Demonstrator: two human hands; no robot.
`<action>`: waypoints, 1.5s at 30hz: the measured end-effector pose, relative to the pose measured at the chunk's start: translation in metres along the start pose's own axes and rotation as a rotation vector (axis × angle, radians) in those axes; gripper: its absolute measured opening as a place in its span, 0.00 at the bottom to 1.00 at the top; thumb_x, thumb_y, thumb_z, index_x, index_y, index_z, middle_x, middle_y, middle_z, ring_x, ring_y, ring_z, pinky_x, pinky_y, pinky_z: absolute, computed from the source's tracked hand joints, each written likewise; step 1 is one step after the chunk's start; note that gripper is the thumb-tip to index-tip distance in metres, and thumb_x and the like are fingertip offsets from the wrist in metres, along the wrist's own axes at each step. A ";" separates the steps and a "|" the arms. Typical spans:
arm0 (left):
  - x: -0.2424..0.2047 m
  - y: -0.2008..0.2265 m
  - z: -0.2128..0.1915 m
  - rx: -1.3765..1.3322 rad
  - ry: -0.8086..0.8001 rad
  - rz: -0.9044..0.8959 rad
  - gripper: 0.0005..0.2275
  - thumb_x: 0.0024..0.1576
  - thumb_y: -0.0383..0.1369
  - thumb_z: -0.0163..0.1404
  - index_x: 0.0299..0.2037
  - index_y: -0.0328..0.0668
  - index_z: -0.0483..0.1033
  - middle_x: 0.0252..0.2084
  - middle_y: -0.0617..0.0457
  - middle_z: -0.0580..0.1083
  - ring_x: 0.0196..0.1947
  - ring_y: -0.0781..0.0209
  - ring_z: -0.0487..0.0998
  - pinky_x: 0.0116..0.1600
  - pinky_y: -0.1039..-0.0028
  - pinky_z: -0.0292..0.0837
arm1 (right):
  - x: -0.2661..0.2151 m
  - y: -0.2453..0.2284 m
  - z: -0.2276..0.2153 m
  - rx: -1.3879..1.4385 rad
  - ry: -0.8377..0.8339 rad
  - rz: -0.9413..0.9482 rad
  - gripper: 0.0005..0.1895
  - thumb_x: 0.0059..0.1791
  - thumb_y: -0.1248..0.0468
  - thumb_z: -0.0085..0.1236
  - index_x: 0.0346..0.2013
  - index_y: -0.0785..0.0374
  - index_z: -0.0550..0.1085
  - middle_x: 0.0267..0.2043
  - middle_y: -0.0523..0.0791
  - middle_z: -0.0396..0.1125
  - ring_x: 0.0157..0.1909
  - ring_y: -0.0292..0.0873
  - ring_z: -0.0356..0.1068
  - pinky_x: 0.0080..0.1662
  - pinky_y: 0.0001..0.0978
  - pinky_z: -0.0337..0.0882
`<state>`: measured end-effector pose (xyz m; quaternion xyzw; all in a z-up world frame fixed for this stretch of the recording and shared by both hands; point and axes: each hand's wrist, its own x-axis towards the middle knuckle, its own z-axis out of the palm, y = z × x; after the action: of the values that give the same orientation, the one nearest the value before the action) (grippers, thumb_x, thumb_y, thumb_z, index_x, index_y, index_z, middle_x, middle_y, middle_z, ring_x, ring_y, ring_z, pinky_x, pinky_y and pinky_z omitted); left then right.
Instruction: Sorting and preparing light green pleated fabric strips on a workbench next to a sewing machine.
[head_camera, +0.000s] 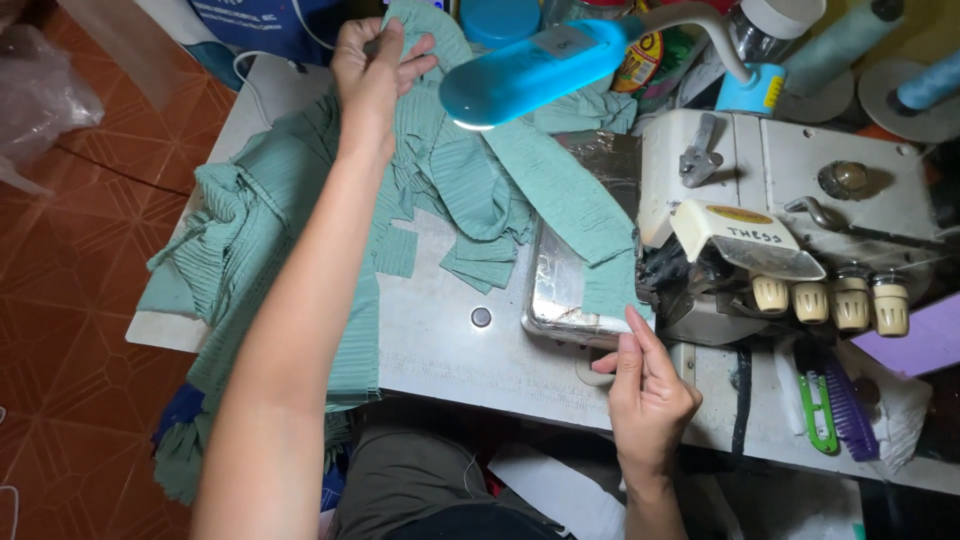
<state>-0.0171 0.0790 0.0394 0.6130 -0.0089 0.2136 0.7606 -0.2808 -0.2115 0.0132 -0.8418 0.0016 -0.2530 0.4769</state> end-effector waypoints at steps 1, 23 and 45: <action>-0.001 0.001 -0.002 -0.008 0.013 0.006 0.08 0.57 0.40 0.47 0.40 0.49 0.65 0.41 0.47 0.80 0.44 0.53 0.86 0.44 0.76 0.76 | 0.002 0.000 -0.001 -0.054 -0.021 -0.016 0.16 0.54 0.67 0.47 0.56 0.65 0.71 0.19 0.41 0.69 0.14 0.29 0.54 0.22 0.22 0.58; -0.151 0.103 -0.092 1.074 -0.199 0.694 0.04 0.60 0.24 0.51 0.43 0.34 0.76 0.45 0.46 0.70 0.45 0.48 0.72 0.50 0.61 0.67 | -0.037 -0.015 -0.010 0.163 -0.116 0.231 0.13 0.55 0.68 0.46 0.52 0.66 0.73 0.20 0.44 0.65 0.14 0.30 0.52 0.21 0.17 0.54; -0.282 0.080 -0.134 1.108 -0.496 0.492 0.06 0.51 0.28 0.61 0.37 0.43 0.81 0.44 0.53 0.80 0.45 0.57 0.79 0.51 0.64 0.60 | -0.063 -0.037 0.013 0.269 -0.370 0.153 0.11 0.51 0.71 0.49 0.47 0.69 0.74 0.22 0.47 0.71 0.16 0.33 0.61 0.22 0.19 0.66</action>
<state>-0.3334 0.1283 0.0033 0.9252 -0.2130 0.2066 0.2366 -0.3389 -0.1652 0.0104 -0.8000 -0.0557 -0.0553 0.5948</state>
